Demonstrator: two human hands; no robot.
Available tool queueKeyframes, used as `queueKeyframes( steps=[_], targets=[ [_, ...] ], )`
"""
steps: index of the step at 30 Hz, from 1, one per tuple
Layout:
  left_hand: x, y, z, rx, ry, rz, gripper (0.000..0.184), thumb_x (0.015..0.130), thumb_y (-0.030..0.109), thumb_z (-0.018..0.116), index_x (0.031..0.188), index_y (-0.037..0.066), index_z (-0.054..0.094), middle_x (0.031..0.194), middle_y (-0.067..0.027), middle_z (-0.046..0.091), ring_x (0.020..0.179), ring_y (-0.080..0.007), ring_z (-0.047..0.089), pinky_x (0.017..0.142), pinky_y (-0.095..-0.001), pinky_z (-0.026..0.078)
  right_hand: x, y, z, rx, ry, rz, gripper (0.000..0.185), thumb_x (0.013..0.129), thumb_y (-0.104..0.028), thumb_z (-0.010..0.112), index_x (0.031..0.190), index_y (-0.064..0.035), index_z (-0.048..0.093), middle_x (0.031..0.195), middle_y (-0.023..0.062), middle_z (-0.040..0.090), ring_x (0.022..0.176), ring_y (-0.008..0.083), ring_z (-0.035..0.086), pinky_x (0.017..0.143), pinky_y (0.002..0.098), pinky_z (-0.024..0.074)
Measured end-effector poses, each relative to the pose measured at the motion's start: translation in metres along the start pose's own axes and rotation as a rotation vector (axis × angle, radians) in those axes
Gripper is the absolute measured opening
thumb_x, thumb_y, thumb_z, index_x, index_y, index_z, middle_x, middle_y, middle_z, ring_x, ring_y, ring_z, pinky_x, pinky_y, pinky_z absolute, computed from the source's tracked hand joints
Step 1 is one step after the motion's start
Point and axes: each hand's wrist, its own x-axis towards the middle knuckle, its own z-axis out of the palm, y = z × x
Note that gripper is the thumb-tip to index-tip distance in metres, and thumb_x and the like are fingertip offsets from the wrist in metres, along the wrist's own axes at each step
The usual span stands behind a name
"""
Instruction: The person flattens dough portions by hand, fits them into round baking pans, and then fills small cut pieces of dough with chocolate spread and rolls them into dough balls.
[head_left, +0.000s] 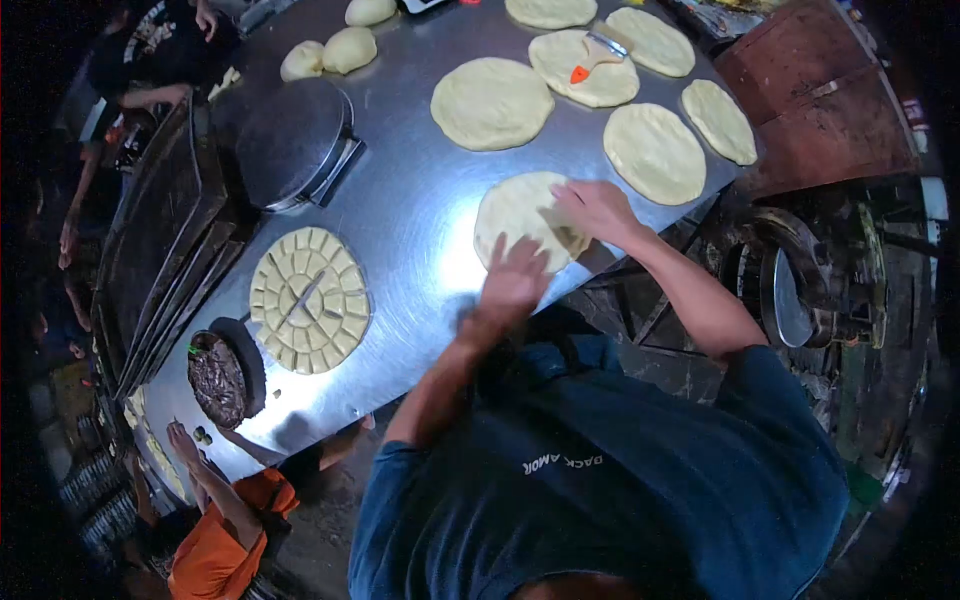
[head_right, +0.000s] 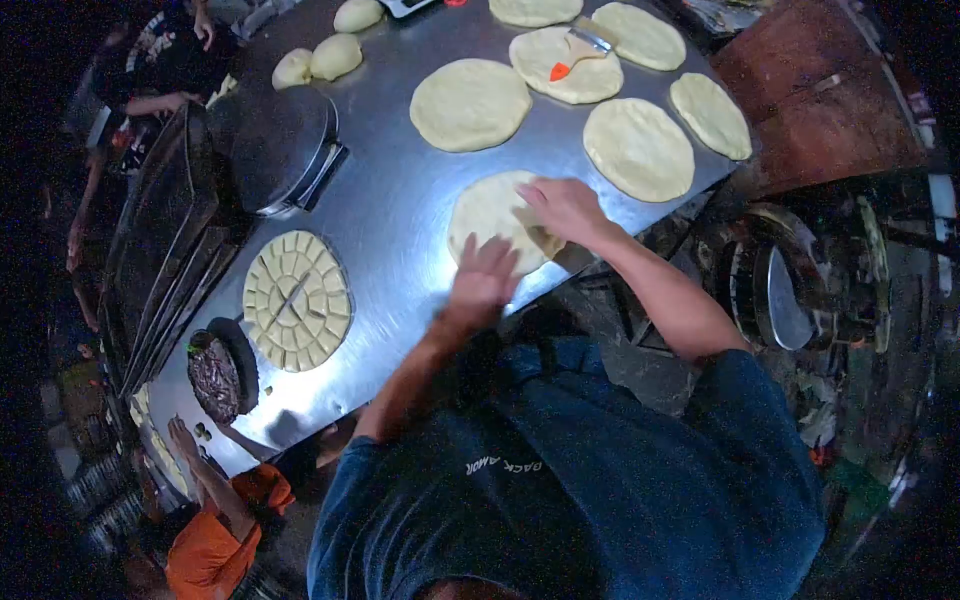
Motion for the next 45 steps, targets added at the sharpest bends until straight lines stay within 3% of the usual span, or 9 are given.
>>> queueKeyframes(
  steps=[6, 12, 13, 17, 22, 28, 39, 42, 45],
  targets=[
    [0.0, 0.035, 0.029, 0.067, -0.386, -0.219, 0.079, 0.087, 0.056, 0.05, 0.148, 0.014, 0.026, 0.157, -0.0134, 0.011, 0.143, -0.0396, 0.006, 0.11, -0.0656, 0.005, 0.138, 0.025, 0.083, -0.221, 0.479, -0.403, 0.044, 0.09, -0.043, 0.05, 0.068, -0.0091, 0.065, 0.067, 0.0108, 0.065, 0.062, 0.0311, 0.065, 0.059, 0.0415, 0.052],
    [-0.012, 0.043, 0.028, 0.083, -0.289, -0.198, 0.075, 0.084, 0.05, 0.058, 0.145, 0.014, 0.033, 0.153, -0.0148, 0.019, 0.141, -0.0401, 0.013, 0.109, -0.0658, 0.013, 0.112, -0.033, 0.065, -0.423, 0.122, -0.445, 0.036, 0.093, -0.037, 0.044, 0.089, -0.0111, 0.069, 0.083, 0.0126, 0.069, 0.072, 0.0309, 0.067, 0.06, 0.048, 0.0515],
    [-0.005, 0.039, 0.031, 0.058, -0.284, -0.208, 0.073, 0.084, 0.049, 0.058, 0.144, 0.014, 0.035, 0.153, -0.0145, 0.02, 0.141, -0.0401, 0.013, 0.108, -0.0658, 0.014, 0.115, -0.045, 0.079, -0.64, -0.244, -0.244, 0.035, 0.093, -0.035, 0.042, 0.099, -0.0117, 0.067, 0.094, 0.0115, 0.069, 0.078, 0.0316, 0.067, 0.065, 0.0464, 0.0525],
    [-0.009, 0.045, 0.035, 0.079, -0.205, -0.249, 0.07, 0.084, 0.045, 0.059, 0.143, 0.015, 0.036, 0.152, -0.0131, 0.022, 0.141, -0.0388, 0.013, 0.109, -0.065, 0.014, 0.123, -0.049, 0.108, -0.469, -0.146, -0.318, 0.036, 0.094, -0.031, 0.039, 0.09, -0.0081, 0.066, 0.098, 0.0142, 0.067, 0.086, 0.0314, 0.066, 0.073, 0.0421, 0.0523],
    [-0.004, 0.037, 0.029, 0.029, -0.343, -0.276, 0.064, 0.087, 0.043, 0.054, 0.141, 0.013, 0.04, 0.151, -0.011, 0.027, 0.141, -0.0382, 0.016, 0.111, -0.0641, 0.007, 0.084, -0.067, 0.144, -0.399, 0.151, -0.698, 0.022, 0.086, -0.023, 0.051, 0.071, -0.0136, 0.063, 0.066, 0.0086, 0.064, 0.066, 0.0256, 0.067, 0.057, 0.0412, 0.0523],
    [-0.01, 0.043, 0.038, 0.018, -0.342, -0.226, 0.064, 0.088, 0.05, 0.051, 0.141, 0.015, 0.041, 0.15, -0.0083, 0.032, 0.142, -0.0326, 0.018, 0.111, -0.0645, 0.001, 0.069, -0.109, 0.113, -0.19, 0.203, -0.599, 0.034, 0.09, -0.033, 0.053, 0.069, -0.0086, 0.065, 0.071, 0.0122, 0.065, 0.064, 0.031, 0.064, 0.056, 0.0419, 0.0516],
    [-0.014, 0.041, 0.021, -0.013, -0.35, -0.197, 0.077, 0.084, 0.05, 0.058, 0.147, 0.018, 0.027, 0.154, -0.0084, 0.02, 0.144, -0.0365, 0.005, 0.111, -0.0638, 0.003, 0.017, 0.055, 0.098, -0.142, 0.321, -0.268, 0.032, 0.092, -0.035, 0.052, 0.079, -0.0076, 0.063, 0.065, 0.0167, 0.059, 0.072, 0.0392, 0.06, 0.063, 0.0434, 0.0485],
    [0.004, -0.01, 0.002, -0.647, -0.092, -0.654, 0.053, 0.085, 0.037, 0.061, 0.13, 0.011, 0.051, 0.134, -0.0158, 0.049, 0.128, -0.0377, 0.041, 0.103, -0.0462, 0.037, 0.046, 0.042, 0.04, 0.188, 0.092, -0.063, 0.033, 0.092, -0.033, 0.053, 0.077, -0.0059, 0.061, 0.064, 0.0169, 0.059, 0.069, 0.0389, 0.06, 0.062, 0.0431, 0.0479],
    [0.048, -0.057, -0.01, -0.184, 0.323, -0.615, 0.04, 0.085, 0.032, 0.063, 0.114, 0.006, 0.058, 0.114, -0.0173, 0.061, 0.105, -0.0369, 0.058, 0.084, -0.0411, 0.049, 0.073, 0.034, 0.015, 0.089, 0.671, -0.045, 0.042, 0.09, -0.044, 0.054, 0.086, -0.0029, 0.061, 0.08, 0.021, 0.062, 0.077, 0.0389, 0.061, 0.069, 0.0465, 0.0474]
  ],
)
